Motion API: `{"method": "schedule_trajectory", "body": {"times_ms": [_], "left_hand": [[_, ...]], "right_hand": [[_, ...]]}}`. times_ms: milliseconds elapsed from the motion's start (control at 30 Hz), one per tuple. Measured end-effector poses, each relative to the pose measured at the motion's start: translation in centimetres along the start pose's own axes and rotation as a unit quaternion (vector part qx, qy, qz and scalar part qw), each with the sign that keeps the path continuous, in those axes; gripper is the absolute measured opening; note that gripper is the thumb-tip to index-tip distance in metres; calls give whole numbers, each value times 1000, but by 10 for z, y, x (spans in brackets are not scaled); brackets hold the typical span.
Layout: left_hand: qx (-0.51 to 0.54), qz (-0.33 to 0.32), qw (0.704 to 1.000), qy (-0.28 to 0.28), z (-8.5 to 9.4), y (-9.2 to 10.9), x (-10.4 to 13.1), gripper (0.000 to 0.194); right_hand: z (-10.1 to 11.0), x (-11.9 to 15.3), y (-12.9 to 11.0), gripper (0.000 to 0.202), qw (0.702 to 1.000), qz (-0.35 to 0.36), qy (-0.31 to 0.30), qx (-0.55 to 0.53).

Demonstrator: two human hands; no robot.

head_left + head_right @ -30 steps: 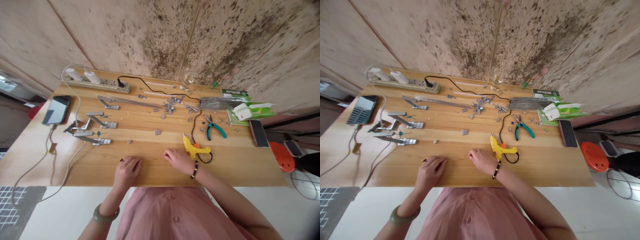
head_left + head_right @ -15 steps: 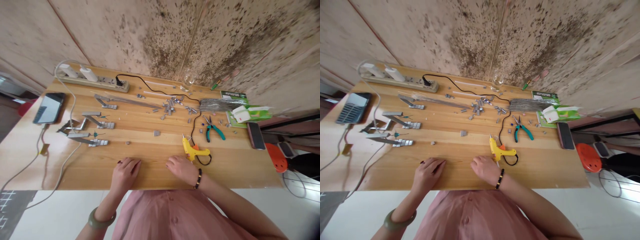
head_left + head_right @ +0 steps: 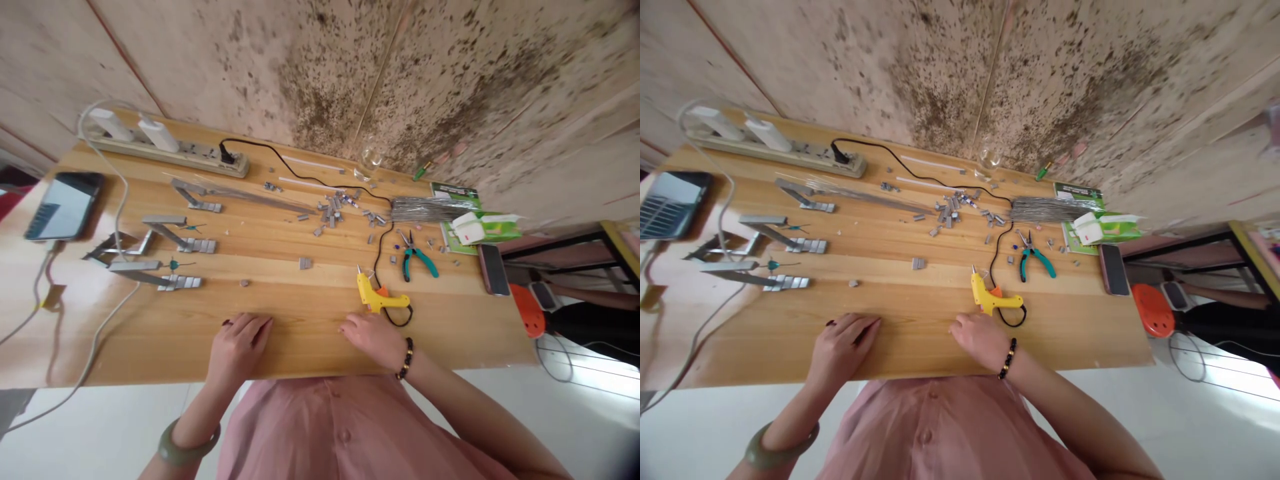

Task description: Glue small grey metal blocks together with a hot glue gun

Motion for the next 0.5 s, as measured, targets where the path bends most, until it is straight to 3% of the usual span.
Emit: {"method": "schedule_trajectory", "body": {"times_ms": [233, 500], "left_hand": [[-2, 1, 1000, 2, 1, 0, 0, 14], [0, 1, 1000, 7, 0, 0, 0, 14]], "right_hand": [[-7, -2, -14, 14, 999, -9, -27, 22], [16, -33, 19, 23, 995, -93, -13, 45]]}}
Point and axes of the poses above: each hand's wrist, its own x-axis away from the middle knuckle, its own z-axis out of the back of the hand, y = z × x, the point moved 9 cm from there along -x, towards the middle knuckle, and after that the axes turned 6 degrees about -z, right-handed, at the moved point
